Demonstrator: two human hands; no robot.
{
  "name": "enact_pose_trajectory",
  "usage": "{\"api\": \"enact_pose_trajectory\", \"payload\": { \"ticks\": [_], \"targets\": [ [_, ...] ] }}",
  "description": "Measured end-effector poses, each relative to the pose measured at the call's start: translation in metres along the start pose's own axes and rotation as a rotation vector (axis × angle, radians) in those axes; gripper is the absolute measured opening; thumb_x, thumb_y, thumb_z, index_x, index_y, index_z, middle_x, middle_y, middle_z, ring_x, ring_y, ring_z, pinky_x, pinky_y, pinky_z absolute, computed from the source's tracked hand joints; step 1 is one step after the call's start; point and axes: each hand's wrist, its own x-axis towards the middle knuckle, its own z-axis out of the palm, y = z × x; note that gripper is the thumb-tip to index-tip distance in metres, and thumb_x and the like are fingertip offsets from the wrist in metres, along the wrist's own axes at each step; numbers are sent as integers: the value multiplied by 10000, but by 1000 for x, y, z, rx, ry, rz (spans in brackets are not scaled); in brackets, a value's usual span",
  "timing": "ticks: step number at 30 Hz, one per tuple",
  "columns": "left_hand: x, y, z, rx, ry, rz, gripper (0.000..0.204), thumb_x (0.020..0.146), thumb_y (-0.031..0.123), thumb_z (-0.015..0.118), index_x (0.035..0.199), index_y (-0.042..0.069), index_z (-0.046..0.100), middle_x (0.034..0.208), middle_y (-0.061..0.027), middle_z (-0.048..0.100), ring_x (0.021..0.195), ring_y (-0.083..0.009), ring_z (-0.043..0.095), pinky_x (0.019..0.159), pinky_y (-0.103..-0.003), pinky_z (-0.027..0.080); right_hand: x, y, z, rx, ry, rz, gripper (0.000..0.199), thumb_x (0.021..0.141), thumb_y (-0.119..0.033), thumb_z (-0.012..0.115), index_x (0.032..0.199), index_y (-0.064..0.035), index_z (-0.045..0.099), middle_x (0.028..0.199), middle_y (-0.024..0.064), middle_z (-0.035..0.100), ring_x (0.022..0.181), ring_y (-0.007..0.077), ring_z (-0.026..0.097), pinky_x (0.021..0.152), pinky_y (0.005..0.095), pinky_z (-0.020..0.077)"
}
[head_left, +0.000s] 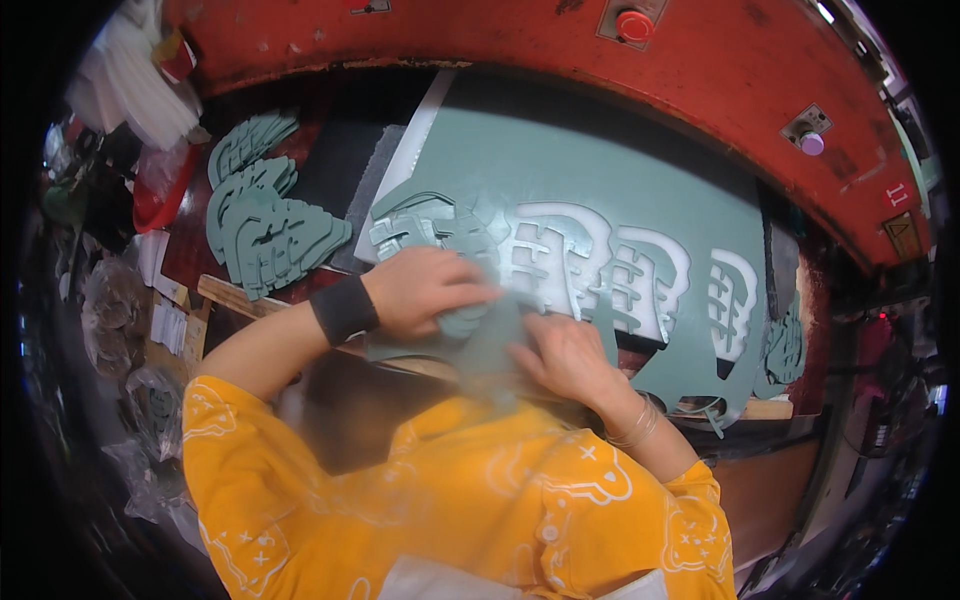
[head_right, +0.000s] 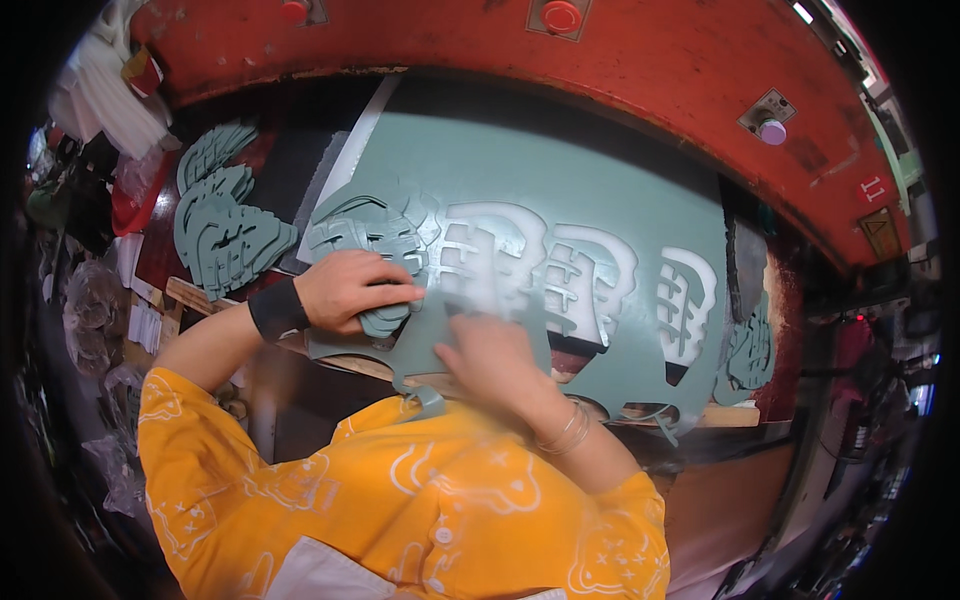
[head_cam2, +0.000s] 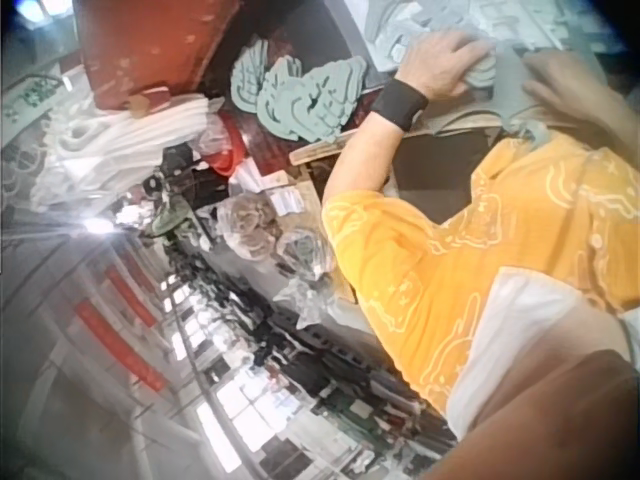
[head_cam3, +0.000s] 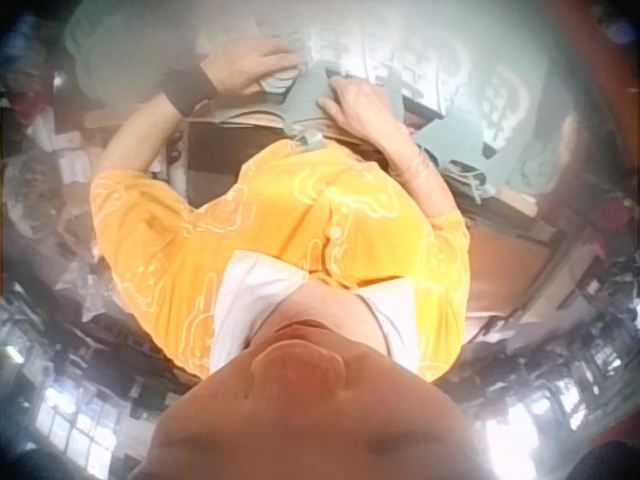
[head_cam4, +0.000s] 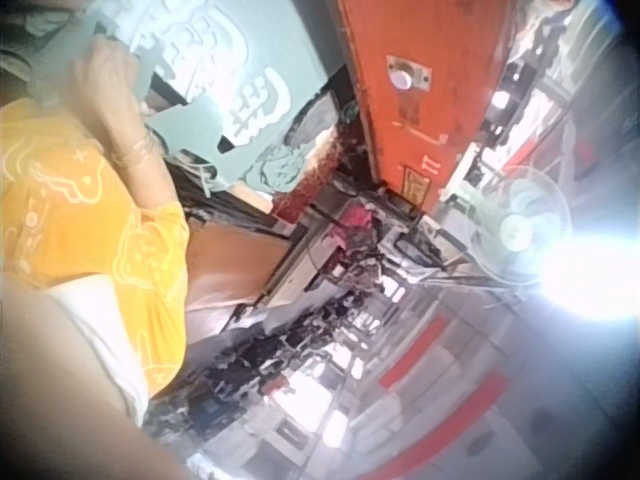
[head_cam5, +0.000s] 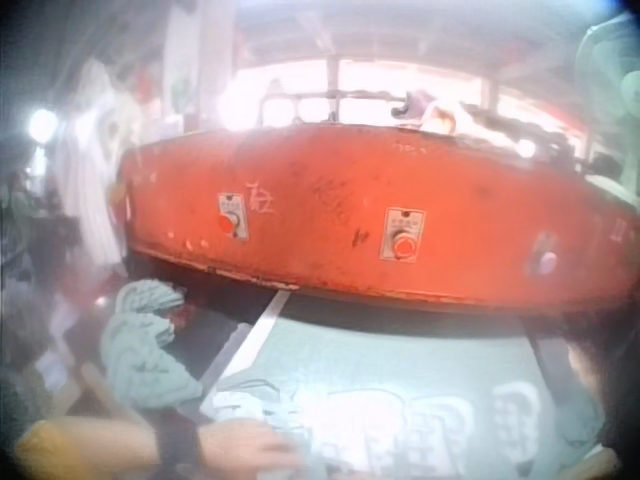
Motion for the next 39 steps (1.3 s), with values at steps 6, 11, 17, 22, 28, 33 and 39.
{"api": "enact_pose_trajectory", "payload": {
  "ticks": [6,11,17,22,28,33,39],
  "targets": [
    [28,-18,-34,-421,703,-634,297,894,227,627,1135,54,646,1059,-97,664,947,-183,634,829,-323,498,-4,4,11,-65,79,4,263,818,-297,634,862,-51,549,724,171,604,695,377,602,615,475,483],
    [33,-81,-112,-1309,1376,-419,331,945,193,560,1245,54,549,1078,-104,629,949,-246,643,832,-392,528,0,-9,-1,-149,-47,73,258,814,-272,638,924,-51,564,744,171,622,714,362,622,628,464,497],
    [31,-77,-99,-1229,1106,-391,354,950,192,561,1254,16,525,1017,-69,623,901,-165,615,807,-322,514,11,-31,-91,92,164,-110,277,827,-238,656,1011,-32,634,869,169,671,758,358,647,678,430,520],
    [46,-36,-90,-1188,923,-424,414,972,228,520,1327,26,452,1102,-92,616,969,-164,613,866,-316,499,98,-40,-88,-152,494,-289,239,841,-302,658,864,-64,670,774,114,658,748,314,626,672,407,506],
    [39,-41,-91,-1070,1103,-485,329,948,183,568,1228,12,558,949,-32,629,825,-103,600,750,-257,499,140,-33,-30,-56,409,-323,221,863,-246,623,744,-61,612,716,126,604,733,325,600,626,433,484],
    [48,-70,-88,-1156,1218,-565,281,943,163,569,1179,13,586,909,-35,636,788,-117,612,726,-272,505,142,-21,-25,-38,504,-360,180,848,-195,635,737,-55,613,696,128,592,696,325,580,607,425,468],
    [65,-87,-96,-1170,1254,-593,241,941,146,556,1139,15,598,922,-57,640,803,-151,627,719,-305,517,142,-12,-34,-17,577,-395,173,827,-160,657,718,-41,596,685,120,584,679,322,559,621,423,452]
  ]
}}
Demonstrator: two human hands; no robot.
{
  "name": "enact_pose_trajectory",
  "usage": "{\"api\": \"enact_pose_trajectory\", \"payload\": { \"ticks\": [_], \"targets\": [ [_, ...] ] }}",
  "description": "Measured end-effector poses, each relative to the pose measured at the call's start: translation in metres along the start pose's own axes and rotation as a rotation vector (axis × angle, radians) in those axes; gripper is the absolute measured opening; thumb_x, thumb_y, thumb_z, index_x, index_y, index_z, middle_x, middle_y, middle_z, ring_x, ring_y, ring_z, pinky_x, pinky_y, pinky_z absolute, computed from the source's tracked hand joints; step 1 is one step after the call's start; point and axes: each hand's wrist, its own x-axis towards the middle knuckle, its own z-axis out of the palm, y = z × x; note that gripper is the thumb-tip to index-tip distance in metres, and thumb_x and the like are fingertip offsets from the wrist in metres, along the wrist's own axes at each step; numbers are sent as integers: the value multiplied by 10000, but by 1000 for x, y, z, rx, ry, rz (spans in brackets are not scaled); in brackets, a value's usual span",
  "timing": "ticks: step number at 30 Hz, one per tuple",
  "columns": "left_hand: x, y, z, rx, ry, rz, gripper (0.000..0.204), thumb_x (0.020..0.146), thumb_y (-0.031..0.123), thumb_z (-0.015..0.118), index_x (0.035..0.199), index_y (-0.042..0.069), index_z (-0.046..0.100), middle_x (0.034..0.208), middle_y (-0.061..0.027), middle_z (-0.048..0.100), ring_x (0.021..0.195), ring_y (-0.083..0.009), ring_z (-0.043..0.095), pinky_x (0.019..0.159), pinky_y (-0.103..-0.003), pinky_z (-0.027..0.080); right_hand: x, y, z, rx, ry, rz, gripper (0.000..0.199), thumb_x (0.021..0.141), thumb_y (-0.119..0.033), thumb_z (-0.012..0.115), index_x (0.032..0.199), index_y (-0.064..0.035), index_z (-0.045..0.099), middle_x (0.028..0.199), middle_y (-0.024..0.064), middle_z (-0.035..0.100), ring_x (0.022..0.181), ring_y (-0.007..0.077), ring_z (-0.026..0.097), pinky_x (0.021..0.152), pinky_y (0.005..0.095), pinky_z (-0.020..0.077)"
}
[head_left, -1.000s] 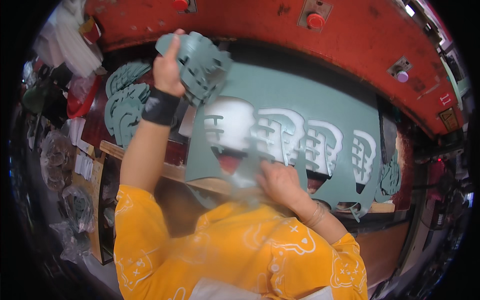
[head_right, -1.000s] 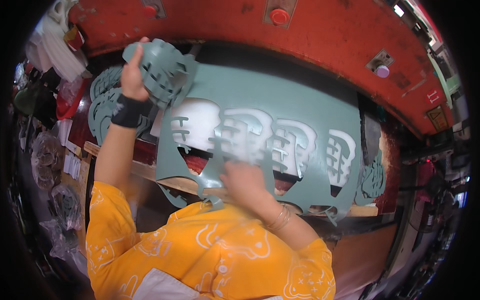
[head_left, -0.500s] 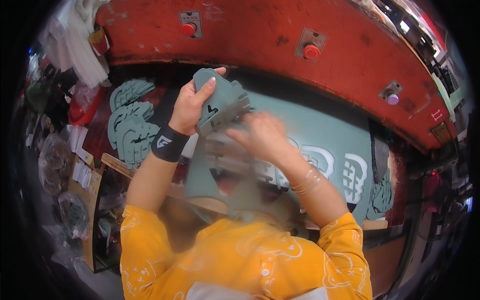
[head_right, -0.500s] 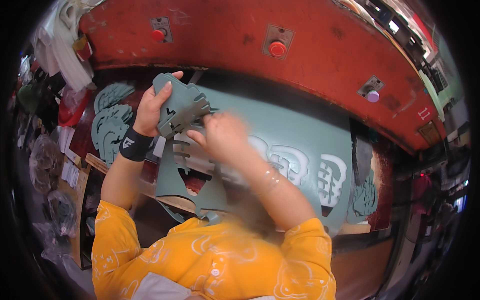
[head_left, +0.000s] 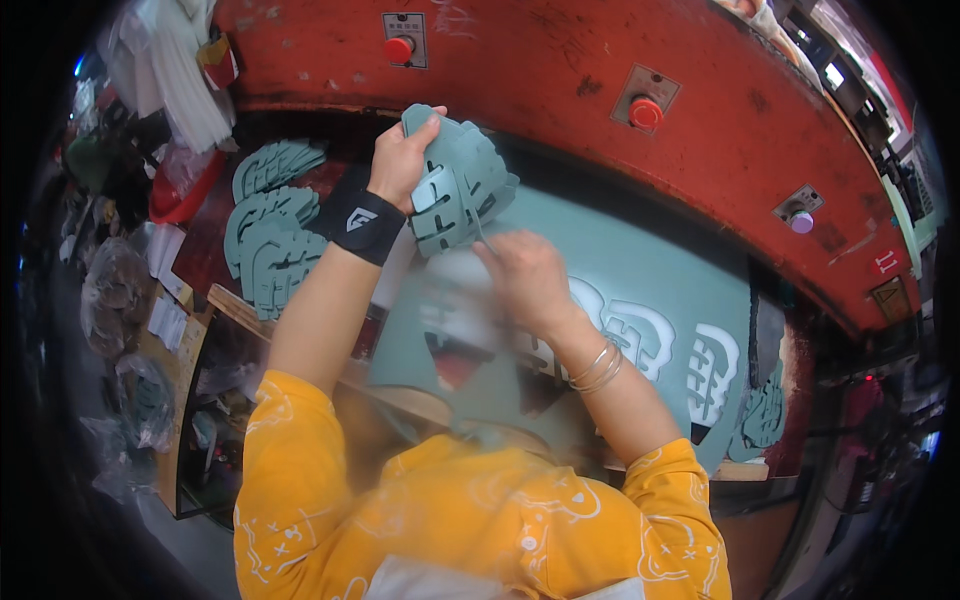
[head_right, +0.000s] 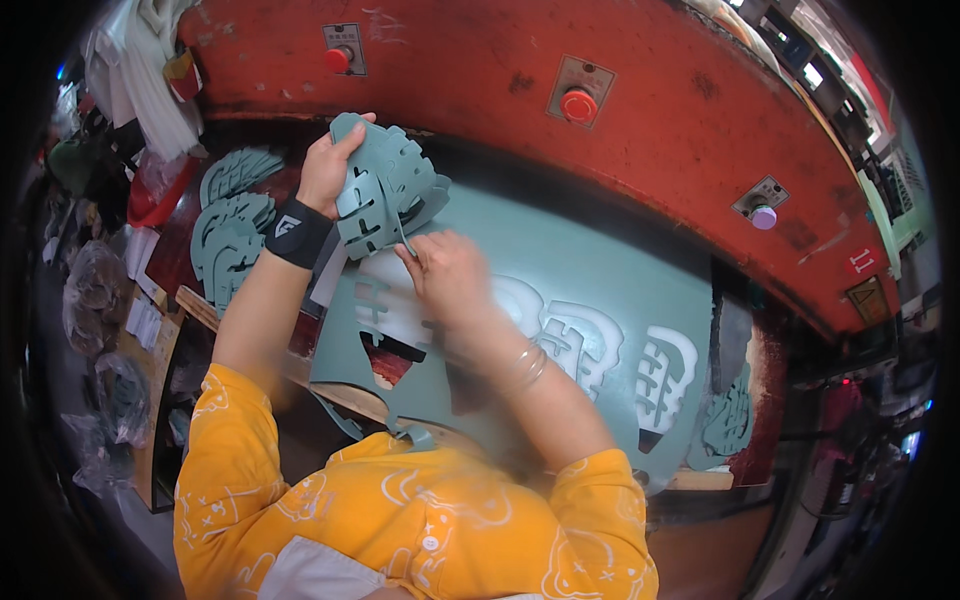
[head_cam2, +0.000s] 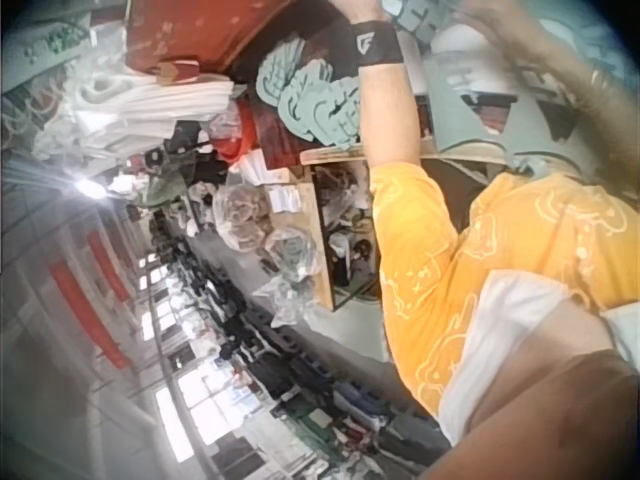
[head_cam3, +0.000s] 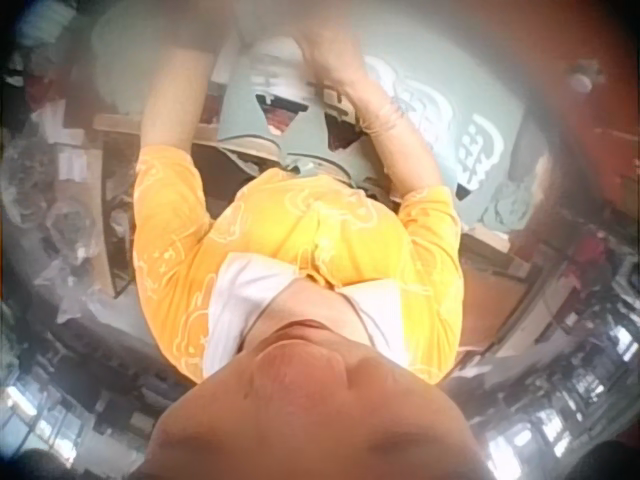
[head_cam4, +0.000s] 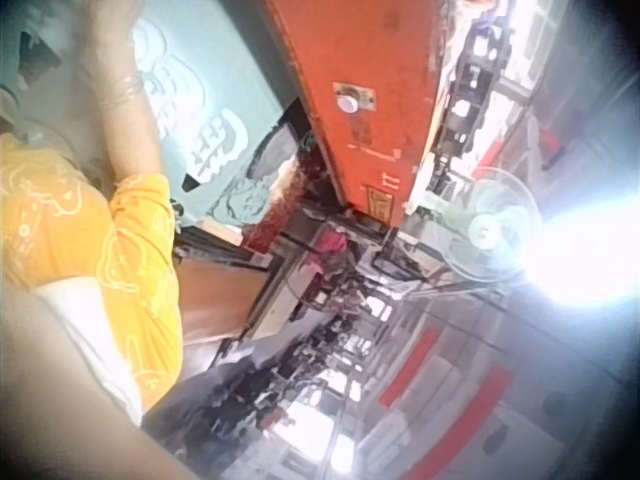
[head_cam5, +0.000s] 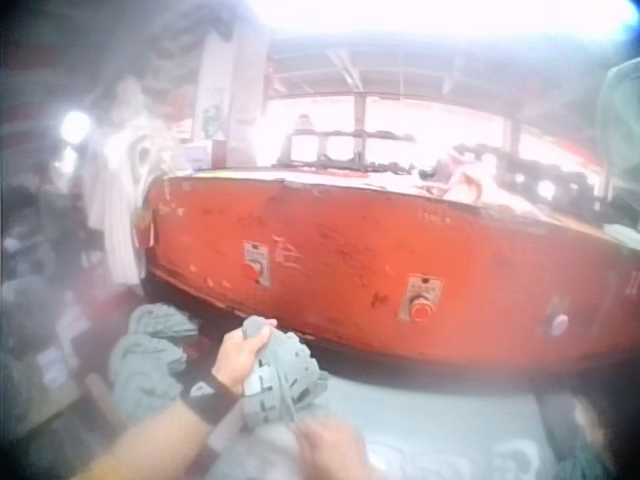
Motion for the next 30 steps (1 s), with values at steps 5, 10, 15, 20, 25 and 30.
{"api": "enact_pose_trajectory", "payload": {
  "ticks": [5,10,15,20,25,30],
  "targets": [
    [13,-7,2,35,54,66,240,933,142,564,1124,1,603,891,-63,644,802,-168,636,715,-320,524,2,4,-3,26,9,-29,153,825,-151,653,730,-43,602,681,115,578,670,313,550,624,413,445],
    [44,34,-28,23,538,94,167,920,158,591,980,4,609,834,-91,649,676,-190,639,571,-344,531,-33,1,-4,72,-135,-252,104,815,-168,639,832,-65,643,766,83,619,726,298,577,703,424,438],
    [61,123,-95,280,294,342,247,892,215,641,1062,37,617,780,-103,648,645,-194,640,557,-315,538,-60,11,-17,98,-338,13,223,812,-182,635,1008,-80,664,905,107,656,872,311,604,825,404,433],
    [19,195,-119,528,130,156,293,898,237,627,1117,44,606,783,-76,650,650,-148,642,598,-283,548,-56,20,-49,172,-317,100,316,792,-157,669,1089,-53,645,1019,162,660,981,334,601,899,420,441],
    [-37,226,-156,554,70,6,313,897,235,633,1126,24,604,805,-37,638,696,-123,633,639,-256,537,-58,33,-81,140,-279,201,252,827,-129,651,1055,-23,656,1001,163,661,912,311,626,818,367,488],
    [-51,216,-194,665,78,-22,350,908,242,627,1179,26,585,852,-10,632,762,-107,606,695,-258,507,-56,52,-103,94,-233,222,236,830,-97,640,1053,-22,658,971,152,662,853,269,629,777,327,491]
  ]
}}
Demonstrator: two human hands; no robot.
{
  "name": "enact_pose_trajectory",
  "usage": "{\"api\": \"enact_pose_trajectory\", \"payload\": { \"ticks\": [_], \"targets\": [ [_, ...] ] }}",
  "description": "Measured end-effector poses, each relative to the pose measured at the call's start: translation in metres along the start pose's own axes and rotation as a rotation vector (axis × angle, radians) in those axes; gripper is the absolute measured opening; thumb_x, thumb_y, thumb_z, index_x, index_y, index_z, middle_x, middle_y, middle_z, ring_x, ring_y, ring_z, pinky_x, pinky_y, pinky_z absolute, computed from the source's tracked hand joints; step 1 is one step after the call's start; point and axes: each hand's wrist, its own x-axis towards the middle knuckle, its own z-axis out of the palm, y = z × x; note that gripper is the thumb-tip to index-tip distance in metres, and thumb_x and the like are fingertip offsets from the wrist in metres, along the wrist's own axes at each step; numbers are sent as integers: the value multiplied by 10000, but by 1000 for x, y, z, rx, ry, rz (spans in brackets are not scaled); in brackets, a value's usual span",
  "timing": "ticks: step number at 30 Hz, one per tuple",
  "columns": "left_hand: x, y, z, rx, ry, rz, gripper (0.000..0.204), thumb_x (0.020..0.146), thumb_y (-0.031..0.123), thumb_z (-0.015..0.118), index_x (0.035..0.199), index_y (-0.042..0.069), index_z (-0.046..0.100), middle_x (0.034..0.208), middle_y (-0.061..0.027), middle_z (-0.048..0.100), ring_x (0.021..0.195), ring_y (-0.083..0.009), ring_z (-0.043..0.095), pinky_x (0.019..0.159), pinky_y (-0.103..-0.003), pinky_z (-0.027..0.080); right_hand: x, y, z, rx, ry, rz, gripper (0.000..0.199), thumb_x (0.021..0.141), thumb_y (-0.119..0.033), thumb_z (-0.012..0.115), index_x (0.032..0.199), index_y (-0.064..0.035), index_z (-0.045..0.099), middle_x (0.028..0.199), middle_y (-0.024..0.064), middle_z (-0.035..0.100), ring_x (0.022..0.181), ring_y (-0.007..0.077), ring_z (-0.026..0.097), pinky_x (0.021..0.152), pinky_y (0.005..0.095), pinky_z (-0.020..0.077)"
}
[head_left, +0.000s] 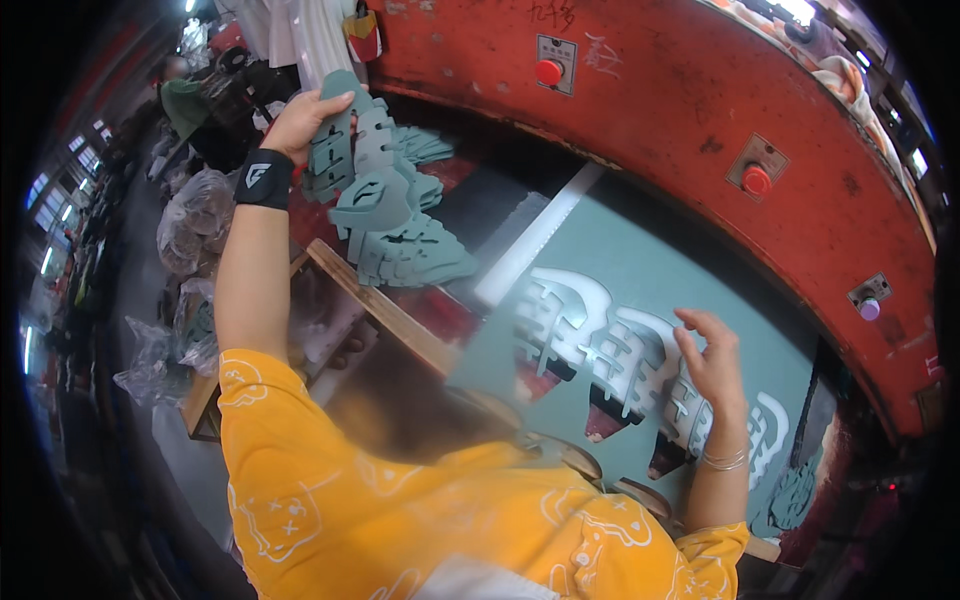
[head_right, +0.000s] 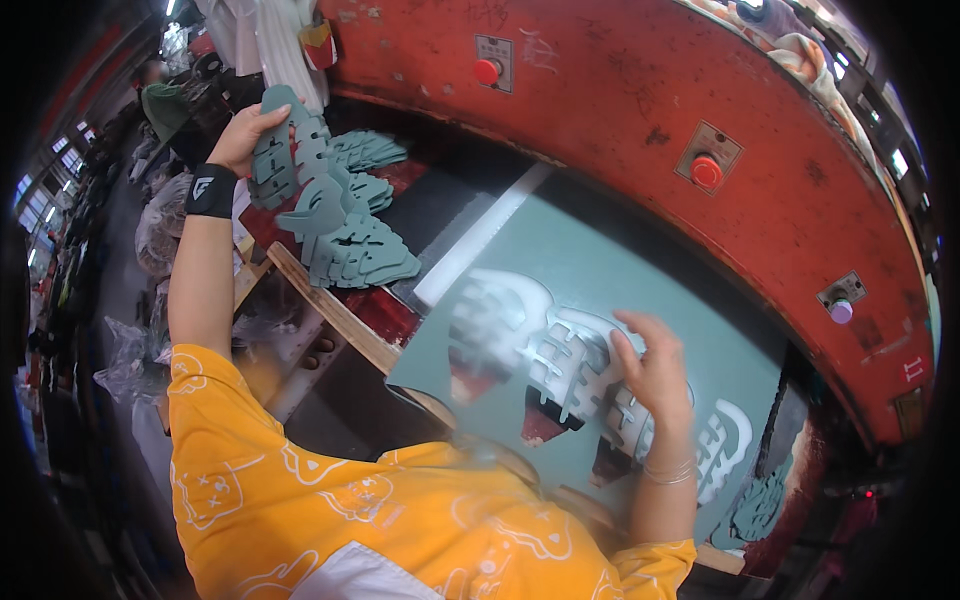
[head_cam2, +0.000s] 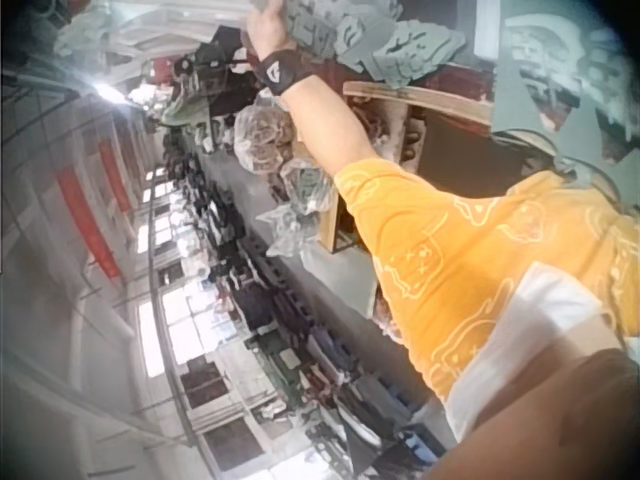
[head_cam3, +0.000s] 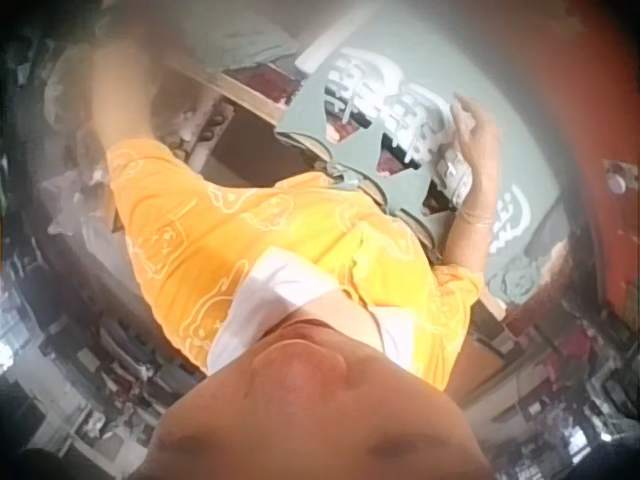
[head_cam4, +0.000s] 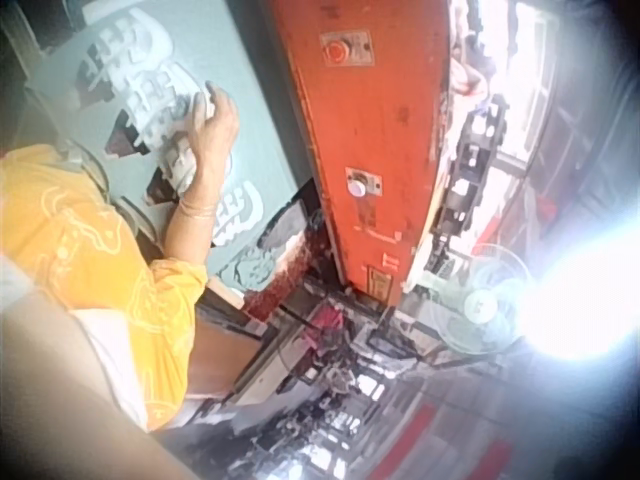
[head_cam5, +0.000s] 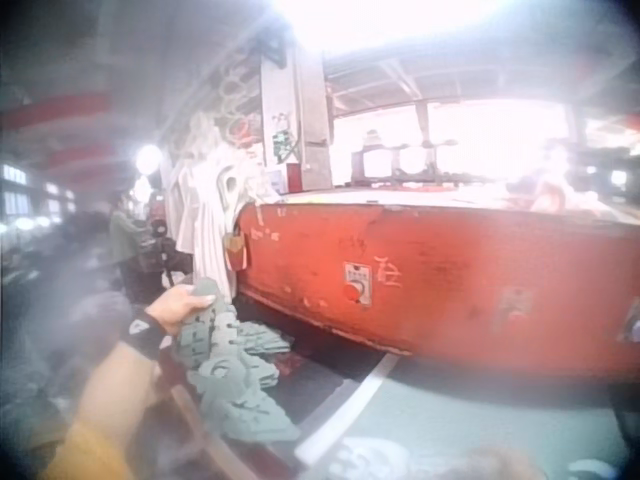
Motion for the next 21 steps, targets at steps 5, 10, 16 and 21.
{"api": "enact_pose_trajectory", "payload": {
  "ticks": [5,10,16,21],
  "targets": [
    [12,-26,-15,426,321,239,316,867,249,655,1054,-7,658,901,-97,690,773,-169,652,728,-318,517,-32,33,-48,-72,53,170,229,829,-79,633,1044,0,649,959,149,666,834,237,628,770,329,494],
    [25,-89,46,840,608,674,248,816,101,618,1052,59,683,918,-173,669,880,-337,635,822,-404,484,-104,72,-68,-86,140,448,221,824,-56,615,1031,19,634,1011,156,652,879,240,626,803,326,495],
    [-14,-171,206,1187,-22,242,400,804,198,631,1183,75,597,1147,-148,598,1117,-341,526,1015,-423,371,-160,84,-60,-107,214,393,254,798,-23,606,1048,17,622,1105,170,611,1049,291,581,933,357,451],
    [12,-153,260,729,-2,583,457,862,203,582,1298,83,518,1315,-160,504,1251,-325,438,1085,-447,290,-177,87,-70,-678,326,512,508,827,-244,645,1296,-97,512,1335,208,459,1248,398,398,1040,495,298]
  ]
}}
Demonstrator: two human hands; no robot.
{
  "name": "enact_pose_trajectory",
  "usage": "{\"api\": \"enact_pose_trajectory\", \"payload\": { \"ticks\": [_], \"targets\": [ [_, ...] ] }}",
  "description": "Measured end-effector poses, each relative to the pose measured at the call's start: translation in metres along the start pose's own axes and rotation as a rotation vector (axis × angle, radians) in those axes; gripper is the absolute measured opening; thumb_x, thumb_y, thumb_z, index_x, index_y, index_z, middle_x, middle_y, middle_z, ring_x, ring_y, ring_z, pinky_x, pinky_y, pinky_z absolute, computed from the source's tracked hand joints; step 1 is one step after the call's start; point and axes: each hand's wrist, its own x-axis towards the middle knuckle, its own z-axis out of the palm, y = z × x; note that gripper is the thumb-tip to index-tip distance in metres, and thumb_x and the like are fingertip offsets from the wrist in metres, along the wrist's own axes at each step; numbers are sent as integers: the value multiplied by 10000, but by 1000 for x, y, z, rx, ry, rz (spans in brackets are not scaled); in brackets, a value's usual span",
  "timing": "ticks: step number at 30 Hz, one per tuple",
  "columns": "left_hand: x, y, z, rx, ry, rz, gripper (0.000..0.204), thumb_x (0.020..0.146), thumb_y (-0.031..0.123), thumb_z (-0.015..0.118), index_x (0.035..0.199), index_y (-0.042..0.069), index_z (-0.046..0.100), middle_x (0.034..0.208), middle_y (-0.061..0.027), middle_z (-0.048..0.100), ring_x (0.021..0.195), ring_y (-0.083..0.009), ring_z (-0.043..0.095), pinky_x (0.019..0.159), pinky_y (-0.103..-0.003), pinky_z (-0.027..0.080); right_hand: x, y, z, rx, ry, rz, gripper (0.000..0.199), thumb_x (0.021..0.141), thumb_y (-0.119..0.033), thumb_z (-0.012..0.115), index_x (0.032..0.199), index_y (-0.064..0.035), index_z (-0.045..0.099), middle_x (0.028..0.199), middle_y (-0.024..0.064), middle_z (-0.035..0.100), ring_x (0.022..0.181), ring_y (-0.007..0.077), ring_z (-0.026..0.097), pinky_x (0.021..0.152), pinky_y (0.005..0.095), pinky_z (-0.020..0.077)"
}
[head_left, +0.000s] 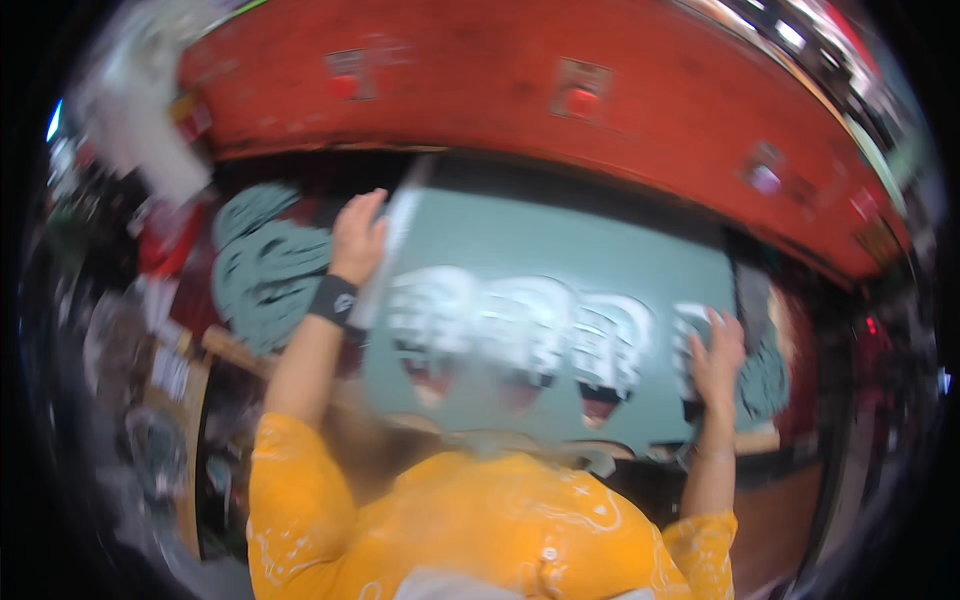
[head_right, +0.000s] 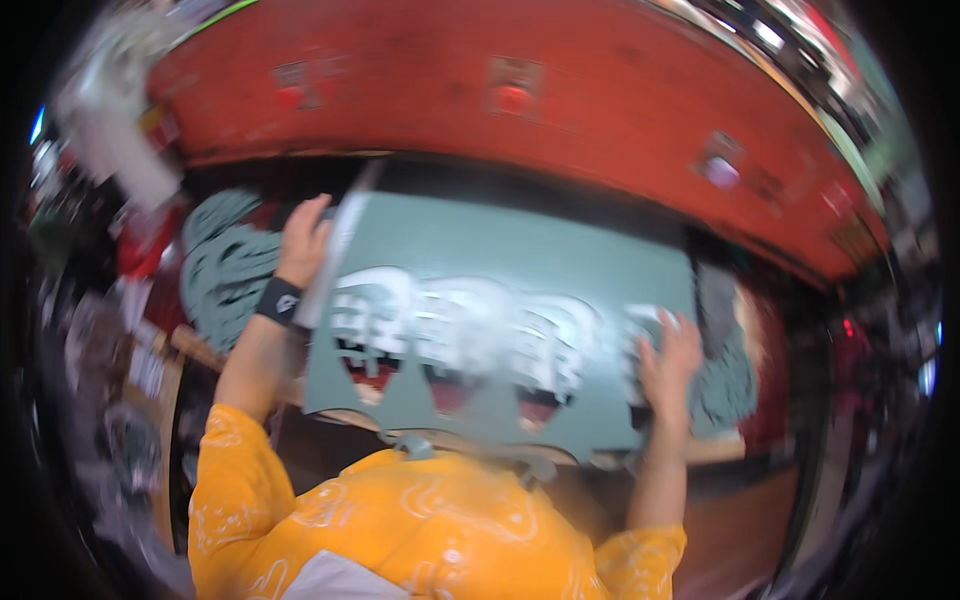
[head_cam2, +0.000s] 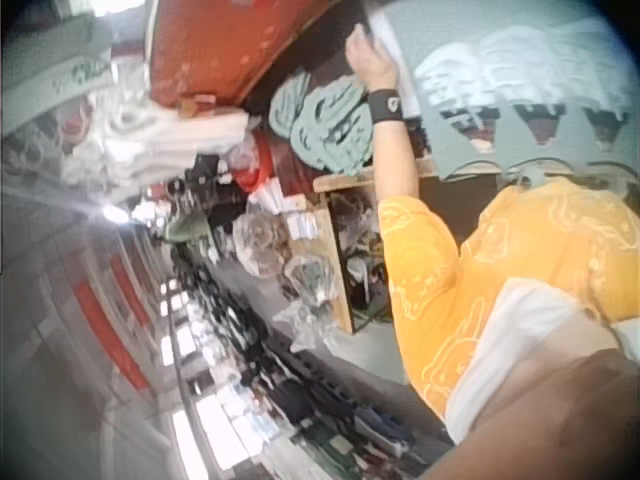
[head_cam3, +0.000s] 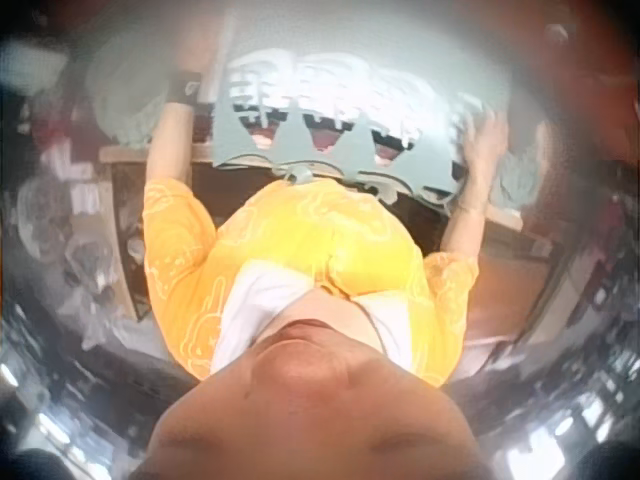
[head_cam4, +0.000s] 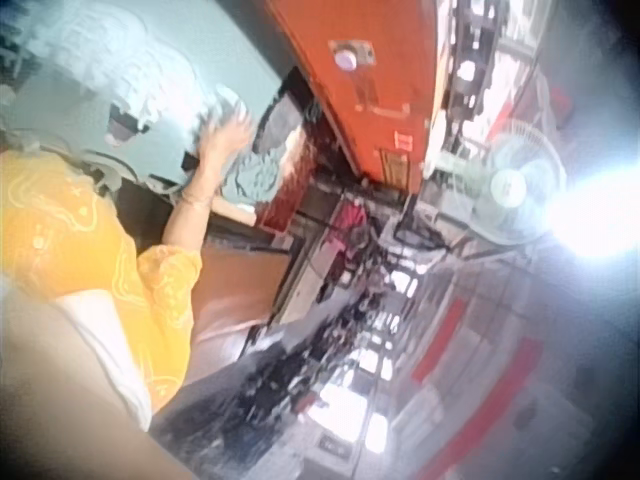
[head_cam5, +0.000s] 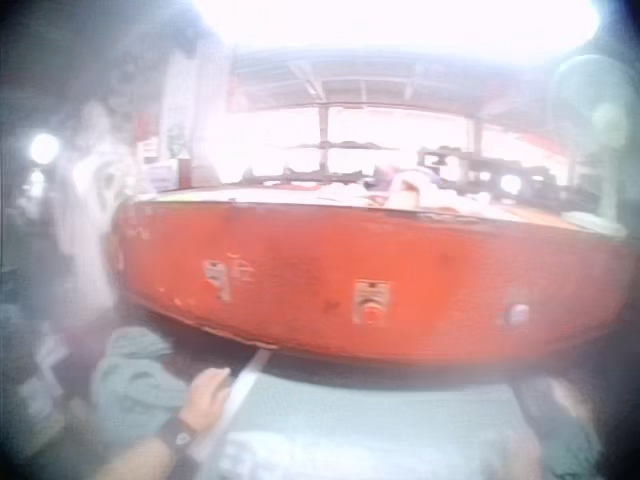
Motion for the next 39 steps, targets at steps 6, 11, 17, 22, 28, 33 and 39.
{"api": "enact_pose_trajectory", "payload": {
  "ticks": [6,11,17,22,28,33,39],
  "targets": [
    [-1,65,46,166,-338,207,557,852,303,605,1369,161,457,1437,-140,389,1348,-322,324,1091,-546,214,-19,1,16,-170,-145,147,573,883,-421,543,1395,-192,425,1453,143,381,1354,373,291,1081,548,187],
    [-50,70,20,176,-415,135,632,818,256,595,1416,174,408,1496,-135,319,1395,-323,259,1089,-613,129,-69,-10,-25,-28,-215,154,601,858,-401,586,1379,-144,431,1441,149,380,1355,396,279,1096,571,170],
    [-59,77,12,200,-351,249,624,842,271,562,1419,109,390,1478,-171,329,1389,-343,256,1090,-559,162,-31,99,-42,515,-44,354,578,814,-368,656,1313,-129,487,1364,175,434,1272,390,368,1034,460,330],
    [-59,98,-3,273,-454,198,649,889,451,540,1358,9,457,1388,-243,429,1275,-409,378,1076,-498,258,33,141,-2,17,-139,414,777,750,-437,701,1401,-150,391,1425,210,345,1286,438,331,1070,537,262],
    [-56,107,-2,261,-420,200,653,888,459,540,1343,-4,469,1365,-262,441,1248,-423,401,1063,-499,272,73,169,15,23,-257,355,856,644,-425,745,1398,-200,408,1449,183,319,1303,451,283,1069,529,244],
    [-60,100,0,267,-449,165,609,879,421,559,1333,22,486,1370,-252,445,1252,-424,400,1064,-495,274,87,166,16,88,-266,392,795,582,-376,758,1329,-258,515,1448,134,366,1256,445,342,1051,540,276],
    [-62,102,0,333,-462,166,583,889,417,549,1347,64,470,1374,-218,453,1250,-395,414,1062,-493,285,95,129,-26,721,-165,682,692,577,-322,752,1248,-238,605,1289,120,571,1164,336,539,986,448,414]
  ]
}}
